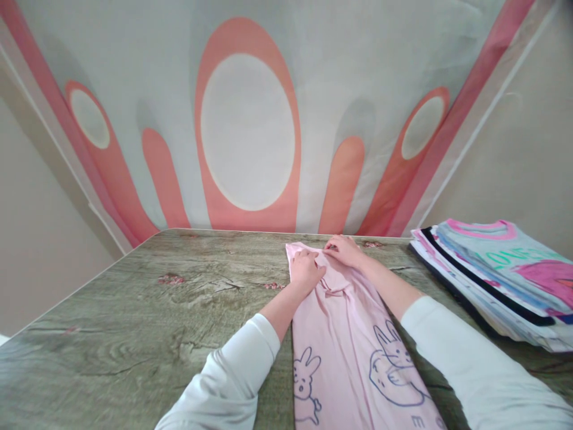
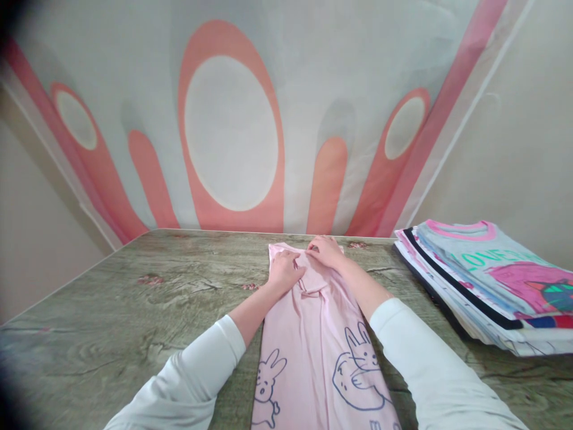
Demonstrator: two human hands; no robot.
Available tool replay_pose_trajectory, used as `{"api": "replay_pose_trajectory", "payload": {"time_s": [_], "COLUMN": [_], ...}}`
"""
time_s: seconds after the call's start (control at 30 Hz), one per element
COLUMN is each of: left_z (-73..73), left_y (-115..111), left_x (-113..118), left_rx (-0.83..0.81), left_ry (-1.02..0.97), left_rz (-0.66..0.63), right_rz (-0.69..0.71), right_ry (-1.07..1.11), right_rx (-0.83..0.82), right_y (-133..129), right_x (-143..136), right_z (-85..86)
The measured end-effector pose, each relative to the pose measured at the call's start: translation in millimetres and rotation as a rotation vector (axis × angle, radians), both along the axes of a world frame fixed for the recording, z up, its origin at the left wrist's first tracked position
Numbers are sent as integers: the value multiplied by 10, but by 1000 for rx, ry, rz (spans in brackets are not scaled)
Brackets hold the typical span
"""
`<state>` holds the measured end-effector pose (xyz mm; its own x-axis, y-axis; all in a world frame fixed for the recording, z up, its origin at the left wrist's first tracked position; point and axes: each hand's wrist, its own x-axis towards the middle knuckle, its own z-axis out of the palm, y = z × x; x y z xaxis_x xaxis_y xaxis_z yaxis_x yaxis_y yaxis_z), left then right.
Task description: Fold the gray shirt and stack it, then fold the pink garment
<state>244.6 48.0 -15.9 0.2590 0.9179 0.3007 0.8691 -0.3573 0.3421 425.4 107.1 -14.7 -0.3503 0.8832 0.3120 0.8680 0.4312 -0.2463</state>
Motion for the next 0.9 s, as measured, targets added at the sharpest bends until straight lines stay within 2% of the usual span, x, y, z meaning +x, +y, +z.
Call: {"api": "replay_pose_trajectory", "payload": {"time_s": [0.1,0.23,0.33,0.47,0.57,0.8,0.9], "left_z": [-6,-22,-27,-23,-27,17,90], "left_y": [-42,-50,-10,42,52,72,76], "left_x": [6,-13,-48,-85,-97,-157,-179], "left_rx": [25,65,62,64,61,62,119], "left_ry": [58,119,151,167,165,107,85], "left_rz": [29,29,10,-20,-34,-30,-94], "right_rz": [-70,-168,-105,53,112,110,108], "right_ry": [32,88,182,295,333,325,308], "right_rx": [2,126,162,104,73,97,99], "right_y": [1,-105,-292,-600,-744,-762,-769], "right_x": [-36,-101,-132,-121,-89,-88,-99], "right_z": [-56,-95,-87,-95,-123,-141,-136]}}
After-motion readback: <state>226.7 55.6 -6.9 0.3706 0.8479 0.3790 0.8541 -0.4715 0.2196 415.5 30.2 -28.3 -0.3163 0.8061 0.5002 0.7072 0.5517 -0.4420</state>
